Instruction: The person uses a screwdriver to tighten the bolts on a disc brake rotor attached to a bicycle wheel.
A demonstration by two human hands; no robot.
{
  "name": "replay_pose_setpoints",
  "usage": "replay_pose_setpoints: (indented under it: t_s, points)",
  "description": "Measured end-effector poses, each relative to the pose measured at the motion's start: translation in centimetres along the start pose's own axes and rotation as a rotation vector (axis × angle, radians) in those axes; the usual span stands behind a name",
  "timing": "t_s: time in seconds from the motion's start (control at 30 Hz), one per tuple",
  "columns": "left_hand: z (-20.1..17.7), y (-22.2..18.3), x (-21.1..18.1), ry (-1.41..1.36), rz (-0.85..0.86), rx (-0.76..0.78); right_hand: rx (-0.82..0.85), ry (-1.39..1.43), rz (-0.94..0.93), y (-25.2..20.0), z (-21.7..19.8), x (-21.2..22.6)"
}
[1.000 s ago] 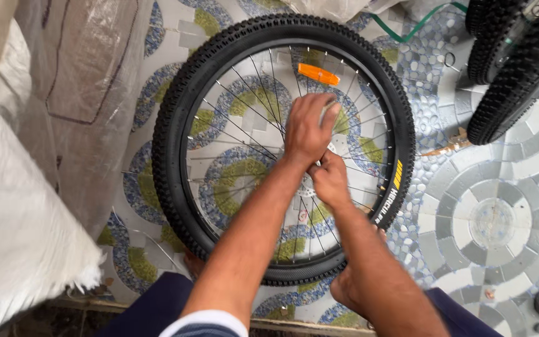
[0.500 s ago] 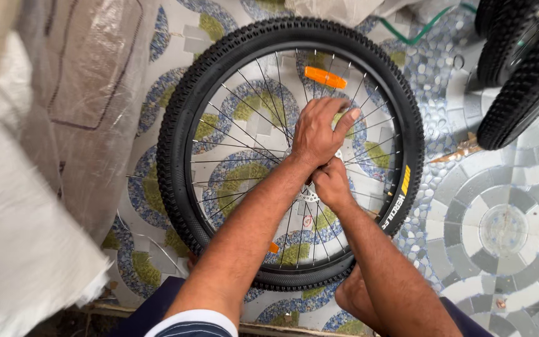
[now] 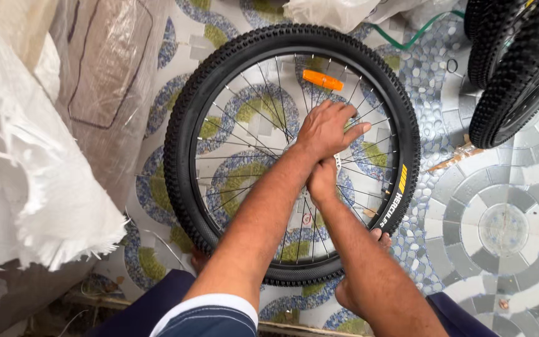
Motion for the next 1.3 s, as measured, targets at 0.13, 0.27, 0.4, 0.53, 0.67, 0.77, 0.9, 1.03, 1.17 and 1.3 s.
replay_pose_setpoints:
  t_s: [0.13,0.27,0.4,0.53,0.67,0.77,0.9,1.03,1.17,1.3]
  points:
    - [0.6,0.1,0.3,-0.048,0.014,-0.015,-0.095,0.055,0.053,-0.3,-0.8,-2.1]
    - [2.0,0.9,1.5,-0.078,-0.006,0.086,-0.158,0.011,0.050,-0.2,-0.9,-3.0]
    - [1.3,1.9,0.0,0.110,0.060,0.076,-0.174,-0.164,0.018,0.0,0.3,-1.4]
    - [-2.0,-2.2,-0.4,0.002,0.042,-0.223,-0.041,-0.581,0.005,0.0,-0.6,1.3]
    - [-3.2,-10.6,5.3,-0.465,-0.433,-0.555,0.136,-1.068,0.236,2.3,-0.5,3.1]
    - [-1.6,-17.3,6.3,-0.149,-0.623,-0.555,0.079,-1.239,0.368,1.4,0.2,2.8]
    - [2.2,-20.8,5.5,-0.033,-0.619,-0.214,-0.052,-1.077,0.135,1.2,-0.3,2.8]
    - [4.0,-20.4,4.6,-0.006,-0.521,-0.115,0.257,-0.822,0.502,2.5,-4.0,0.5]
    - [5.7,-20.6,5.5,0.042,-0.545,0.026,0.241,-1.373,0.000,-0.4,3.5,-1.9]
    - [5.8,-20.6,5.2,0.054,-0.526,0.055,0.630,-1.377,0.278,-1.5,6.1,-1.9]
Point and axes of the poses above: each hand's wrist, its own y-axis towards the middle knuckle, its own z-axis out of the palm, x = y × z, the point moved 7 cm from there along y, towards the middle knuckle, and after that the axes turned 11 degrees about x, right-handed, at the moved point
